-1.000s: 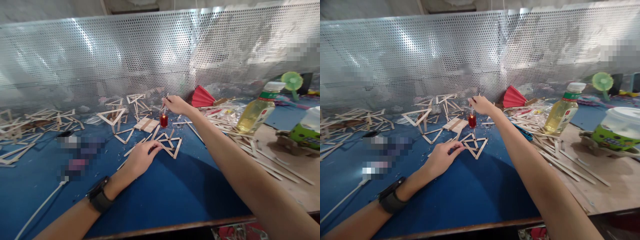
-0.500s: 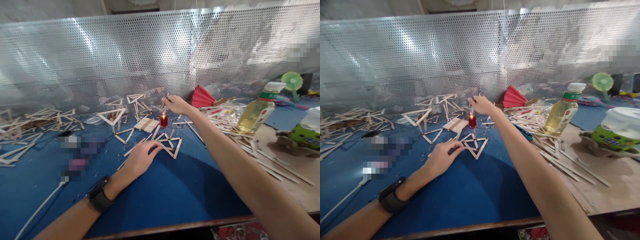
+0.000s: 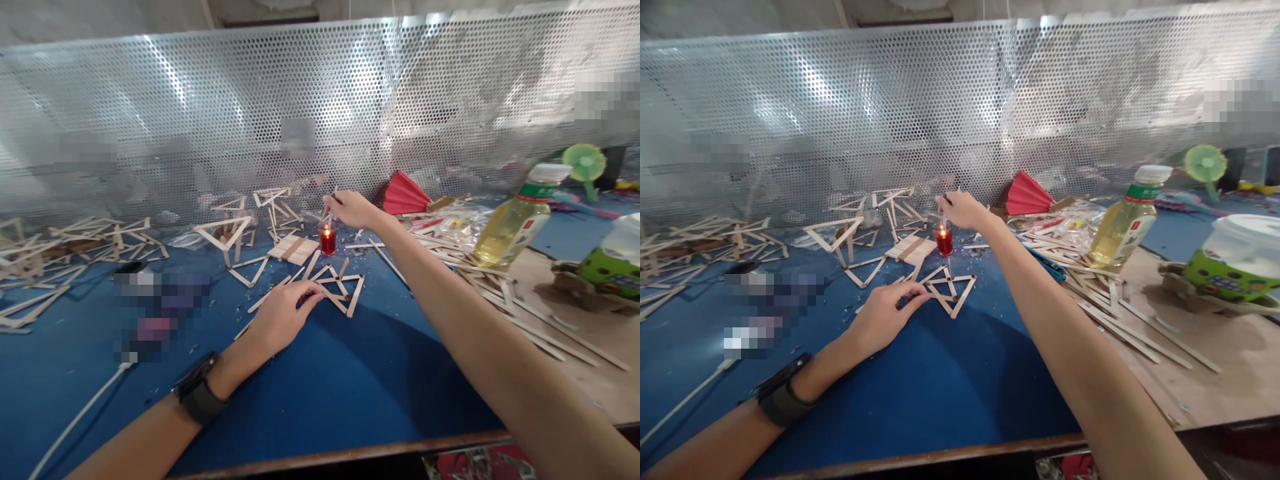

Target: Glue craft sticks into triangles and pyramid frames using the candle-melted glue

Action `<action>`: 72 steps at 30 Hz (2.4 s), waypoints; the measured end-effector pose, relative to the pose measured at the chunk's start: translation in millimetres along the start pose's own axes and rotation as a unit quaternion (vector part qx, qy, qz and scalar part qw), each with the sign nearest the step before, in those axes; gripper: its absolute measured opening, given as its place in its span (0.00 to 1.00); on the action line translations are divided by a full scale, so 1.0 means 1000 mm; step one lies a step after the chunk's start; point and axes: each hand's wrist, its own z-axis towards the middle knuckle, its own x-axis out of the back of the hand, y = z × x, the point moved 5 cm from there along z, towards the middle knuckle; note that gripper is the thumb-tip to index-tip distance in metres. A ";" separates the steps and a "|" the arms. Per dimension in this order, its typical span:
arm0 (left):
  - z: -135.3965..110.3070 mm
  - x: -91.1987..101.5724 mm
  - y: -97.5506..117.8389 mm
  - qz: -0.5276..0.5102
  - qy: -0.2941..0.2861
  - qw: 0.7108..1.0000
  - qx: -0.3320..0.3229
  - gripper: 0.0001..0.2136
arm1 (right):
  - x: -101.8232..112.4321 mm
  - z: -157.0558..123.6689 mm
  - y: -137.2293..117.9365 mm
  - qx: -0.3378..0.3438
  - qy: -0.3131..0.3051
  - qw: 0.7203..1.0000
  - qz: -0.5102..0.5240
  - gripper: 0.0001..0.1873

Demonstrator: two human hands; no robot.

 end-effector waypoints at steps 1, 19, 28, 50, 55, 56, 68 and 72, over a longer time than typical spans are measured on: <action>0.000 0.000 0.000 0.001 0.000 1.000 0.000 0.10 | 0.000 0.000 0.000 -0.001 0.000 1.000 0.001 0.22; 0.000 -0.002 -0.003 -0.008 -0.015 1.000 0.025 0.11 | 0.004 -0.003 -0.007 -0.010 -0.002 1.000 0.017 0.22; 0.000 -0.003 -0.004 -0.001 -0.010 1.000 0.016 0.10 | 0.005 -0.002 -0.010 -0.004 0.001 1.000 0.011 0.22; 0.000 -0.002 -0.003 0.011 -0.020 1.000 0.010 0.10 | 0.007 -0.003 -0.008 -0.003 -0.003 1.000 0.011 0.23; 0.000 -0.002 -0.002 0.015 -0.021 1.000 0.010 0.11 | 0.006 -0.003 -0.008 -0.002 -0.001 1.000 0.014 0.23; 0.000 -0.002 -0.002 0.014 -0.021 1.000 0.010 0.11 | 0.006 -0.003 -0.008 -0.003 -0.002 1.000 0.016 0.23; 0.000 -0.001 -0.001 0.004 -0.030 0.999 0.020 0.12 | 0.008 -0.004 -0.009 -0.005 -0.007 1.000 0.013 0.22; 0.000 -0.002 -0.001 0.001 -0.033 0.999 0.025 0.11 | 0.007 -0.003 -0.009 0.000 -0.002 1.000 0.010 0.22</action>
